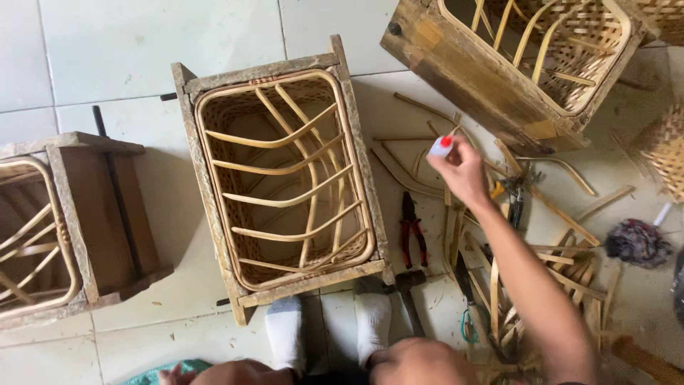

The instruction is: The person applies glue to the edges of a rectangular woven basket frame and uses a hammer to secure the bamboo strips. They then use a knife to trim excess material from the basket's edge.

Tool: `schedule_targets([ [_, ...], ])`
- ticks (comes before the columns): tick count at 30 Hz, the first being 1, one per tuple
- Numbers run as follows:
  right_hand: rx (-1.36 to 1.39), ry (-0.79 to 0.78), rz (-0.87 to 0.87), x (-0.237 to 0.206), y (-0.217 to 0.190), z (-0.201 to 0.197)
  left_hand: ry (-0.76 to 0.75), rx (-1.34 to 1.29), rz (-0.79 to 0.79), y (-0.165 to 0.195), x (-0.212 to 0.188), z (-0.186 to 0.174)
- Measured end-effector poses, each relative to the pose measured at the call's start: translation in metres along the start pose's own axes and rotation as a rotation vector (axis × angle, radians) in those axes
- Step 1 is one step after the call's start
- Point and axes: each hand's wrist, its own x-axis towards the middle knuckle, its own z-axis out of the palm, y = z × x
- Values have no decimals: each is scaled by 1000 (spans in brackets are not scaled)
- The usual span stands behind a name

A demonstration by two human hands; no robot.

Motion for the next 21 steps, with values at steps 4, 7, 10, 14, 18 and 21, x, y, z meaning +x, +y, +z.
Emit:
schedule_targets([
  [4,4,116,-202,9,51,8,36,10,30,13,-25,-14],
  [7,21,195,-273,26,64,26,76,-65,115,29,-37,-36],
  [10,20,151,-321,44,65,37,94,-197,297,48,-45,-54],
  [14,346,115,-104,56,55,45,83,-263,490,82,-49,-59],
  [18,-41,118,-160,46,36,55,36,-246,612,128,-34,-51],
  [21,-82,340,-345,39,20,65,56,-277,614,146,-24,-58],
])
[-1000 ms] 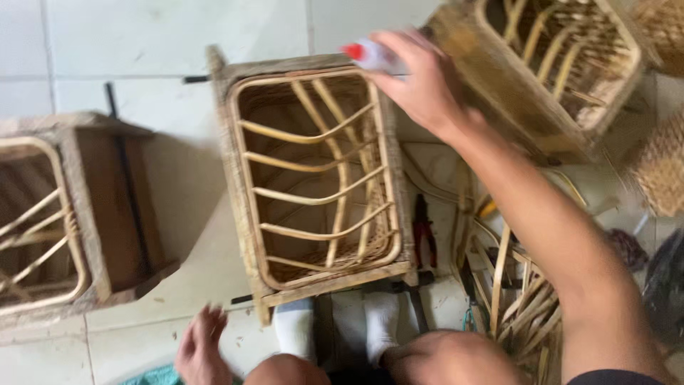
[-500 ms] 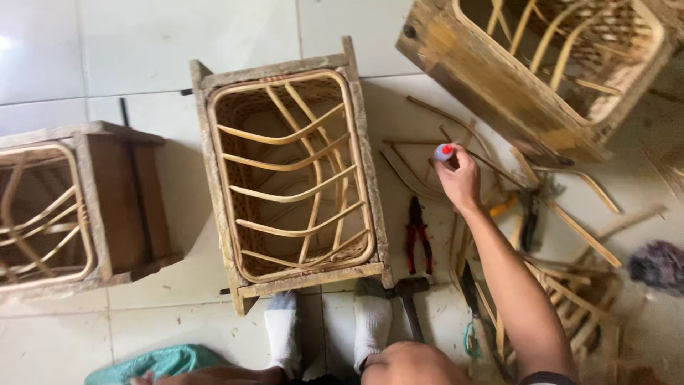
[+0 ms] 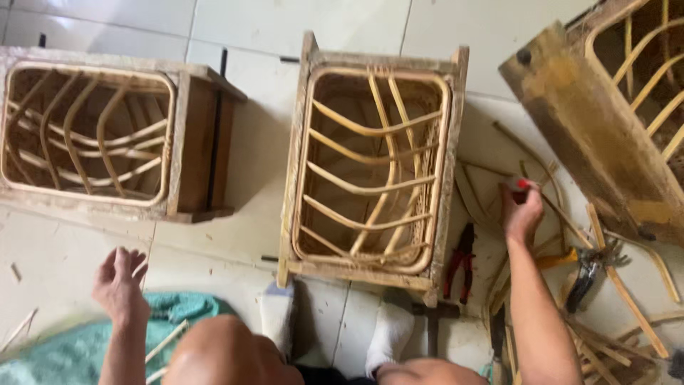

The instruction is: The person applies glue to the edges of a rectangular woven basket frame and uses a hammer to secure the bamboo strips. They then use a knife to trim excess material from the basket's edge.

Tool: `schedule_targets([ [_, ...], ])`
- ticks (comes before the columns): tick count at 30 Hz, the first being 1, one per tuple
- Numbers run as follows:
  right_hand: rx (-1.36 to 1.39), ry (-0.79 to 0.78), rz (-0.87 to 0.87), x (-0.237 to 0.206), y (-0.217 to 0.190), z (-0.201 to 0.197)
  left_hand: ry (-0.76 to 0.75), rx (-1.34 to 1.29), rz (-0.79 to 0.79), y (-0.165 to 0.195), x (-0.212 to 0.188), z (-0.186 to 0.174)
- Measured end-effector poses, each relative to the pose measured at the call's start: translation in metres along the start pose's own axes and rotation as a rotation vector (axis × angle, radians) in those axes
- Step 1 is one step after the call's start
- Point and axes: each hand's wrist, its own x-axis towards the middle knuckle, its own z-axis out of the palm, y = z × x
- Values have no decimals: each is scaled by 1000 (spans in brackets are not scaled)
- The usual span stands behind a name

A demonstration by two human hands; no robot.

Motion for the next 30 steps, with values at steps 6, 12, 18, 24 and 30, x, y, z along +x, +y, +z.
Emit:
schedule_targets([
  [6,-194,144,85,5,-22,12,17,-77,-29,-8,36,-23],
  [12,-124,0,179,4,-45,22,35,-210,-81,-27,76,-41],
  [18,-8,7,327,-19,-59,4,-8,-310,-42,-12,108,-27],
  [24,126,-108,355,-134,-96,-42,-47,-333,-92,0,146,3],
  [30,98,-275,551,-225,-123,-47,57,-510,-167,-18,189,23],
])
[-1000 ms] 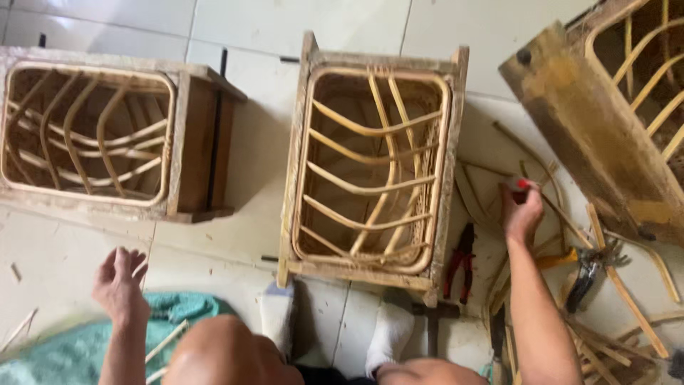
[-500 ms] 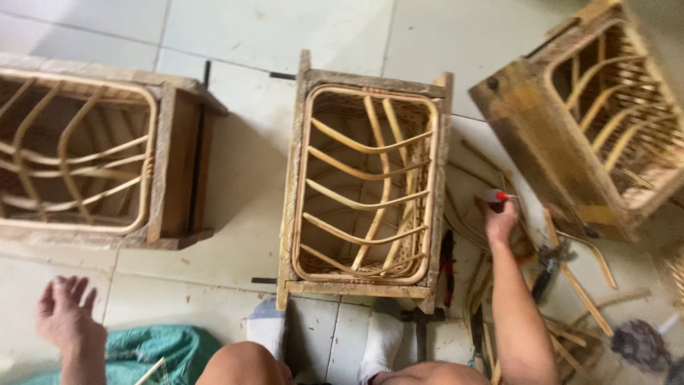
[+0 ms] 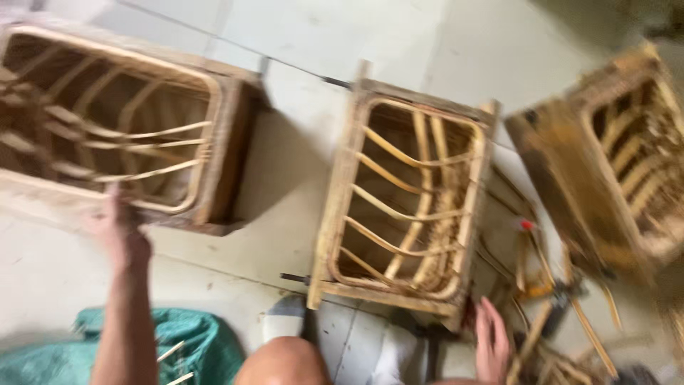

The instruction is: The person applies glue to the edges of a rectangular woven basket frame and uses a hammer to secure the bamboo strips. They then use a knife to trim excess material from the basket's edge.

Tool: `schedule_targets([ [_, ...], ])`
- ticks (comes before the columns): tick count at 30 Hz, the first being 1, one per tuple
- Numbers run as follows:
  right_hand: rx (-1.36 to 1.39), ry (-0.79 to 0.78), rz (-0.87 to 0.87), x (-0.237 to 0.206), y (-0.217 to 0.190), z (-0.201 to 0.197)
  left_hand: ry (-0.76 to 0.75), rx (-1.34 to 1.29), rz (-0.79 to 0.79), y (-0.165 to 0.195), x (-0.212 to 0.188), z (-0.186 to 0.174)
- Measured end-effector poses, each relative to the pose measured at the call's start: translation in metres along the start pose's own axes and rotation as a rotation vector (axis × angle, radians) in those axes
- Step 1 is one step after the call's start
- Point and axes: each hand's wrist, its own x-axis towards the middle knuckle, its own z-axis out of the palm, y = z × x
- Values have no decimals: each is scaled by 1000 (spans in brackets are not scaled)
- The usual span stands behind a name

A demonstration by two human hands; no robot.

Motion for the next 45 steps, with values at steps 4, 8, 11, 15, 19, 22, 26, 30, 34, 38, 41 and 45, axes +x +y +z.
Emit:
schedule_targets([
  [4,7,-163,-57,-10,18,34,-127,-85,23,7,15,3],
  [8,-121,-218,23,-11,14,56,-94,-91,65,18,30,7],
  [11,-95,-227,-19,-6,3,69,-71,-70,1,14,59,22],
  [15,-15,-189,-190,-4,-5,77,-207,-125,205,3,124,85],
  [19,-123,-208,-122,-11,-9,71,-668,215,-42,37,189,174],
  [22,-229,-192,32,-19,-11,61,-768,246,340,32,168,257],
  [26,-363,-79,254,-28,-10,60,-903,685,921,-37,37,358],
  [30,-191,-93,197,-41,-6,55,-1218,1176,1293,-83,-59,408],
  [34,-11,-38,-94,-50,-6,53,-1267,1482,1271,-71,-82,411],
  [38,65,185,39,-51,-7,52,-1119,1441,1285,-48,-82,373],
  [41,243,11,251,-58,-11,45,-1074,1470,1158,-29,-83,313],
  [45,267,-588,-42,-79,-29,36,-890,1457,1256,4,-103,210],
])
